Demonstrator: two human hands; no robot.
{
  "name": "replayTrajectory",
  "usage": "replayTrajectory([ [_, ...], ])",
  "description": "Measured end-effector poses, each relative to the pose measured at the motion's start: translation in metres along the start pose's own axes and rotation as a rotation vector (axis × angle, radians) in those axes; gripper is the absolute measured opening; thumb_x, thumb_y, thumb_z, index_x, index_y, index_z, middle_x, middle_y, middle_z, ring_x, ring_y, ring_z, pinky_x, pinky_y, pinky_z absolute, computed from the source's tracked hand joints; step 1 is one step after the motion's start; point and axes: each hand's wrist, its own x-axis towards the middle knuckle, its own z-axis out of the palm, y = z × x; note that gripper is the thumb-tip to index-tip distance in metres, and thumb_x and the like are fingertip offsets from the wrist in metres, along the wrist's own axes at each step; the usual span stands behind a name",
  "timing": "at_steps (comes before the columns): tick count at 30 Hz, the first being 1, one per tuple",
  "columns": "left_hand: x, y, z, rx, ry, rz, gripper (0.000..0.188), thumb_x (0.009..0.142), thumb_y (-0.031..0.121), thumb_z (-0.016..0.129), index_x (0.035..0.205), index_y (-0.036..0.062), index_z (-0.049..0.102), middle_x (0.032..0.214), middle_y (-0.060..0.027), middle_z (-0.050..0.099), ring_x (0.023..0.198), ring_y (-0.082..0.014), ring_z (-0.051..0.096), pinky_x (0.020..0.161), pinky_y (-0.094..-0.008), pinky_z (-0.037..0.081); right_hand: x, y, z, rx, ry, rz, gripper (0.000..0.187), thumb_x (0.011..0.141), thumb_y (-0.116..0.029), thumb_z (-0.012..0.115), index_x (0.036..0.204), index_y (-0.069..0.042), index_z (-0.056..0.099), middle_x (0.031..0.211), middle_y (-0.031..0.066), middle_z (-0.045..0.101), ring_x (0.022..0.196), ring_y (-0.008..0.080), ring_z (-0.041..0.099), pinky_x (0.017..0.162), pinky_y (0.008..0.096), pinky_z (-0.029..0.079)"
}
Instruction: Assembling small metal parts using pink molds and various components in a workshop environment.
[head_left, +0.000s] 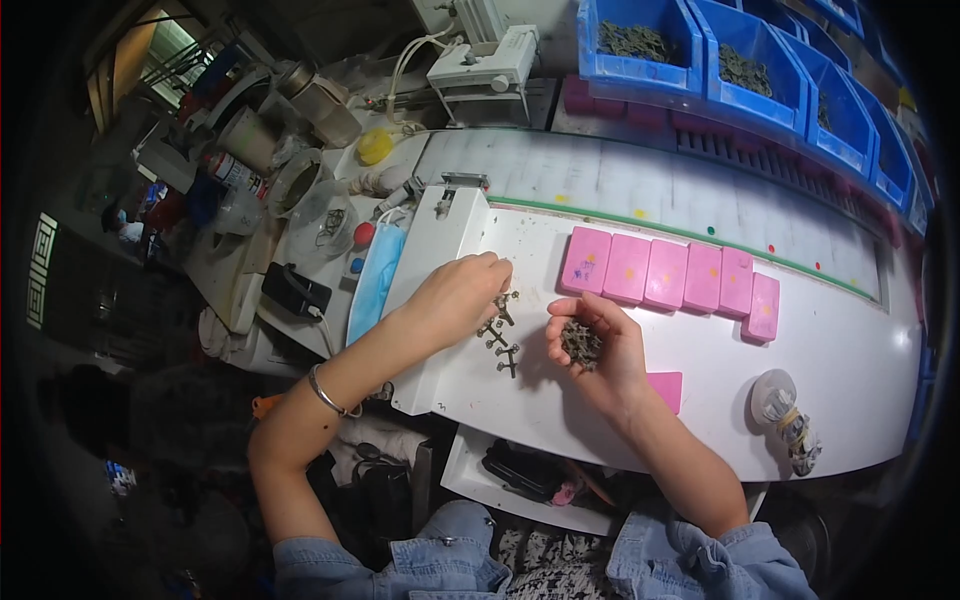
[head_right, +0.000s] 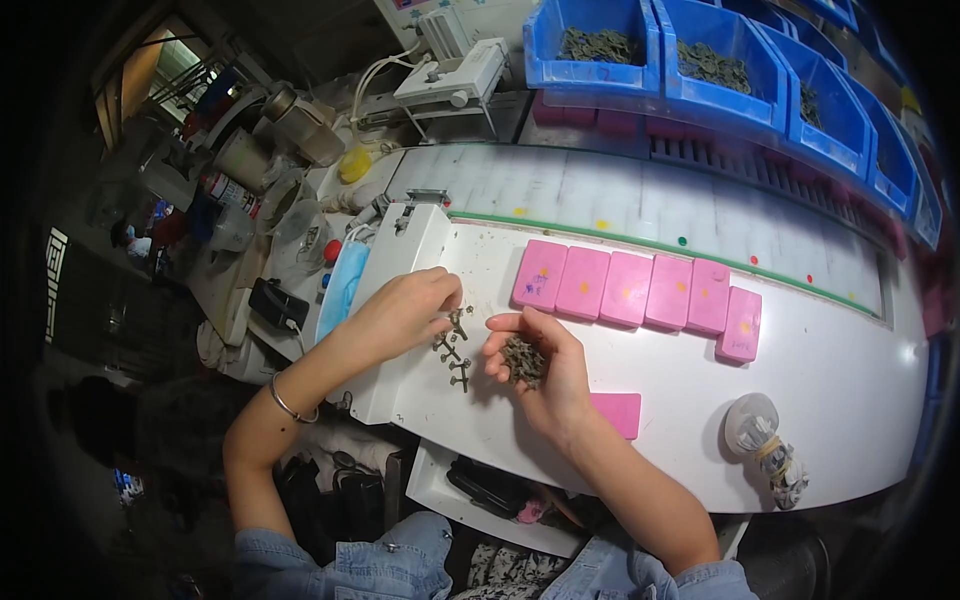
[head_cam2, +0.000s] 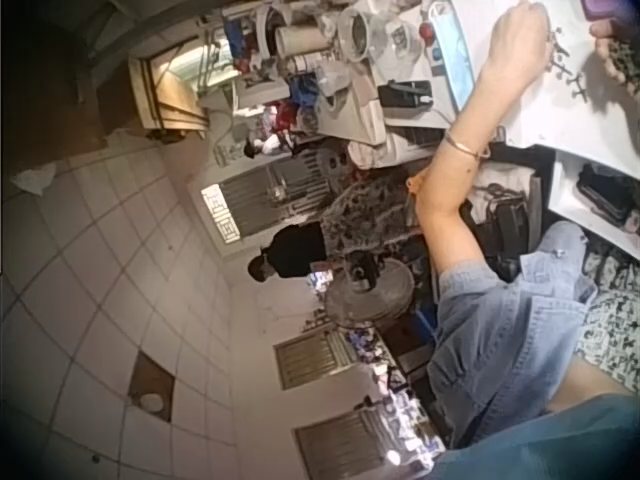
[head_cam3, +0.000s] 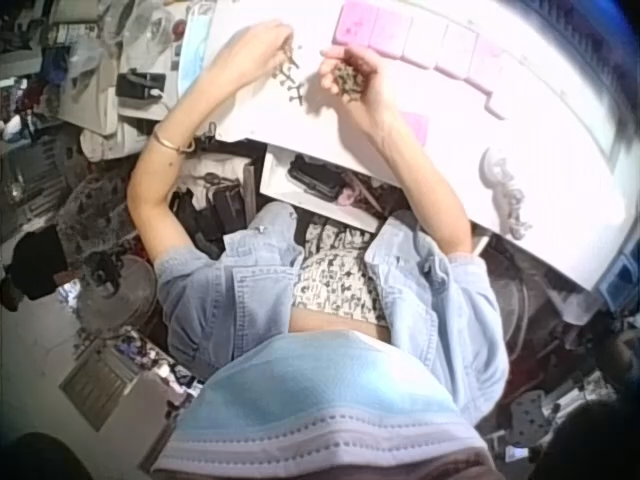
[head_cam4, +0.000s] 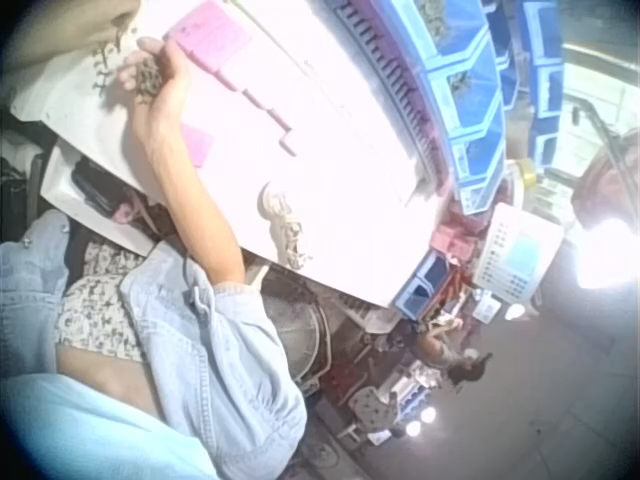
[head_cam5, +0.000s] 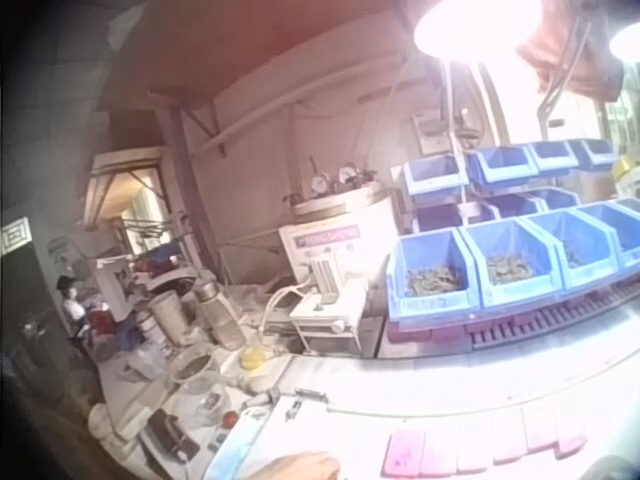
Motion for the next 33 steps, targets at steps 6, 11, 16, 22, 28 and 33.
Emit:
replayTrajectory([
  [6, -0.0012, 0.0002, 0.0006, -0.150, 0.033, 0.028, 0.018, 0.069, 0.004, 0.062, 0.084, 0.0020, 0.053, 0.080, -0.0097, 0.052, 0.074, -0.0263, 0.057, 0.066, -0.0344, 0.047, -0.0012, -0.0011, 0.0016, 0.003, 0.016, -0.004, 0.035, 0.089, -0.028, 0.042, 0.092, 0.003, 0.056, 0.071, 0.0110, 0.060, 0.059, 0.0174, 0.057, 0.054, 0.0246, 0.044],
  [11, -0.0030, -0.0024, 0.0022, -0.193, 0.010, 0.036, 0.014, 0.067, 0.004, 0.063, 0.077, 0.0019, 0.054, 0.079, -0.0096, 0.054, 0.072, -0.0231, 0.058, 0.064, -0.0317, 0.047, 0.0000, -0.0005, 0.0005, -0.003, 0.020, -0.010, 0.034, 0.088, -0.028, 0.042, 0.092, 0.003, 0.056, 0.071, 0.0110, 0.060, 0.059, 0.0174, 0.056, 0.054, 0.0246, 0.044],
  [16, -0.0015, -0.0057, 0.0035, -0.204, 0.037, 0.038, 0.013, 0.068, 0.003, 0.063, 0.077, 0.0019, 0.054, 0.070, -0.0087, 0.057, 0.066, -0.0225, 0.059, 0.061, -0.0315, 0.048, 0.0010, -0.0006, 0.0000, 0.001, 0.031, -0.012, 0.034, 0.088, -0.027, 0.043, 0.092, 0.003, 0.056, 0.070, 0.0110, 0.060, 0.058, 0.0176, 0.056, 0.054, 0.0247, 0.044],
  [22, -0.0023, -0.0010, 0.0073, -0.363, 0.047, -0.018, 0.013, 0.068, 0.003, 0.063, 0.078, 0.0014, 0.055, 0.066, -0.0074, 0.057, 0.062, -0.0206, 0.059, 0.059, -0.0306, 0.047, 0.0011, 0.0004, -0.0001, 0.008, 0.027, -0.019, 0.033, 0.088, -0.027, 0.043, 0.091, 0.003, 0.056, 0.070, 0.0110, 0.059, 0.059, 0.0177, 0.056, 0.054, 0.0249, 0.043],
  [28, -0.0041, -0.0014, 0.0092, -0.297, -0.003, 0.023, 0.014, 0.068, 0.005, 0.066, 0.079, 0.0022, 0.058, 0.073, -0.0070, 0.056, 0.064, -0.0179, 0.056, 0.061, -0.0280, 0.047, 0.0008, 0.0030, 0.0003, -0.005, 0.022, -0.018, 0.033, 0.088, -0.027, 0.043, 0.092, 0.003, 0.056, 0.071, 0.0108, 0.059, 0.059, 0.0178, 0.056, 0.053, 0.0247, 0.042],
  [33, -0.0037, -0.0016, 0.0091, -0.277, 0.016, 0.036, 0.013, 0.068, 0.007, 0.066, 0.078, 0.0028, 0.059, 0.078, -0.0074, 0.056, 0.066, -0.0175, 0.057, 0.062, -0.0278, 0.048, 0.0009, 0.0013, -0.0004, 0.006, 0.038, -0.004, 0.033, 0.088, -0.027, 0.043, 0.091, 0.003, 0.056, 0.071, 0.0109, 0.059, 0.059, 0.0179, 0.056, 0.052, 0.0248, 0.042],
])
